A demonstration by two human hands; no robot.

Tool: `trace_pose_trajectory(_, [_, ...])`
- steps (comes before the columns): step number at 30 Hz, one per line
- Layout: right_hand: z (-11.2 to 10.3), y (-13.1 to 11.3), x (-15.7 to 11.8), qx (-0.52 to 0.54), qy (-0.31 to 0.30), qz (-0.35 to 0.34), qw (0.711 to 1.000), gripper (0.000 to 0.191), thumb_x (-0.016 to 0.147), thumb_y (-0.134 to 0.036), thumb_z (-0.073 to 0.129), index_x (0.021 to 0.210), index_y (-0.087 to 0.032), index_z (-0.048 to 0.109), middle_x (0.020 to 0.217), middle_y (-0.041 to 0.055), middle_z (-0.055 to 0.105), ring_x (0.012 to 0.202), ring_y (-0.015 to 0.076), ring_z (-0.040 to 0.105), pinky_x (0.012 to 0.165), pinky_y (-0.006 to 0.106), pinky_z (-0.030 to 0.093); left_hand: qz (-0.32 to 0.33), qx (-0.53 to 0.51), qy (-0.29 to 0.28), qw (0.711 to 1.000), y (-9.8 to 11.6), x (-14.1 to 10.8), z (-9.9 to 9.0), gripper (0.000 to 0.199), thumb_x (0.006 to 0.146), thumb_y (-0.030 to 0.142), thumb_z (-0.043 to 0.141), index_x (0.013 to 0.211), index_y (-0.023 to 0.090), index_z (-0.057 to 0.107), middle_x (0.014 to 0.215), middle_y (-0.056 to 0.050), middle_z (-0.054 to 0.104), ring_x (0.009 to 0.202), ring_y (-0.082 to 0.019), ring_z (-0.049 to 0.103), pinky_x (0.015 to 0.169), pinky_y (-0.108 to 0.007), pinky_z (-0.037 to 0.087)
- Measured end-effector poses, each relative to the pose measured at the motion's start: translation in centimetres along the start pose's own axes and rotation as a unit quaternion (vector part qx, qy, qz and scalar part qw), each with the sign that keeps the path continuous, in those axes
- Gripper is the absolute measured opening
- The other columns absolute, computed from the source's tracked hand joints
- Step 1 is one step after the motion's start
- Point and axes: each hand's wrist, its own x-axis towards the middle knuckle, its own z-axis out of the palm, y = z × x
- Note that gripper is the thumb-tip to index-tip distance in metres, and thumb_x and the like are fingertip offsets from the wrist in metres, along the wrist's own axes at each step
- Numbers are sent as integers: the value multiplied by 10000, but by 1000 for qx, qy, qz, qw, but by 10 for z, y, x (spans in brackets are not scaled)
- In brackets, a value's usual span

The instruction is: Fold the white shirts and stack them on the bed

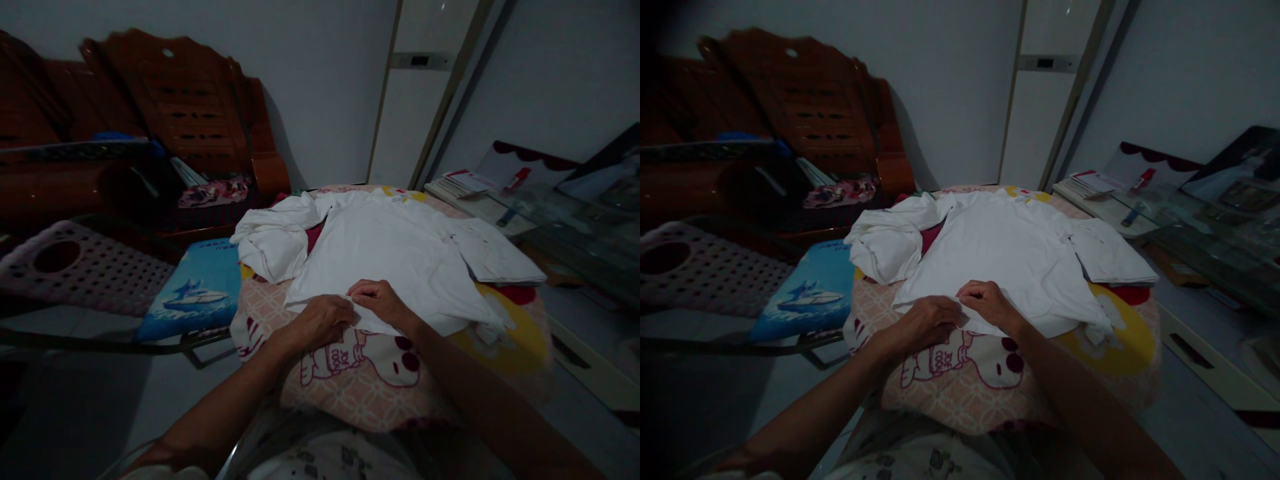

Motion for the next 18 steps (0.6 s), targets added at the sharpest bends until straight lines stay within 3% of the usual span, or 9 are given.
trace_pose_trajectory(5, [0, -9, -4, -34, -100, -35, 994, 199, 872, -242, 600, 742, -176, 736, 839, 36, 686, 762, 132, 627, 701, 263, 481, -21, -109, -36, 993, 6, -2, -22, 155, 857, 174, 573, 824, 167, 724, 781, -11, 695, 696, -116, 618, 645, -195, 417])
trace_pose_trajectory(8, [1, -13, -6, -80, -131, -68, 986, 175, 877, -239, 607, 793, -199, 755, 894, 39, 691, 829, 143, 636, 758, 282, 489, -62, -147, 54, 986, 3, 1, -44, 193, 889, 237, 556, 852, 150, 724, 765, -20, 699, 676, -110, 615, 633, -192, 420])
trace_pose_trajectory(10, [2, -12, -8, -112, -132, -98, 980, 149, 876, -238, 619, 846, -211, 763, 944, 50, 699, 886, 157, 638, 818, 310, 491, -96, -105, 101, 985, -7, 5, -53, 178, 879, 234, 562, 900, 154, 720, 831, -38, 713, 731, -126, 633, 673, -205, 441])
trace_pose_trajectory(14, [3, -3, -10, -170, -96, -145, 970, 118, 859, -227, 645, 888, -213, 759, 1011, 75, 707, 938, 186, 632, 858, 363, 498, -155, 11, 10, 988, -38, 10, -49, 285, 811, 176, 591, 1076, 188, 695, 908, -43, 716, 795, -156, 652, 739, -234, 472])
trace_pose_trajectory(18, [2, 3, -9, -236, -38, -167, 957, 117, 864, -233, 638, 853, -205, 752, 1005, 90, 716, 932, 208, 627, 828, 391, 511, -259, 145, 48, 954, -60, 11, -41, 390, 828, 178, 559, 1210, 177, 636, 1078, -99, 674, 935, -202, 651, 839, -277, 480])
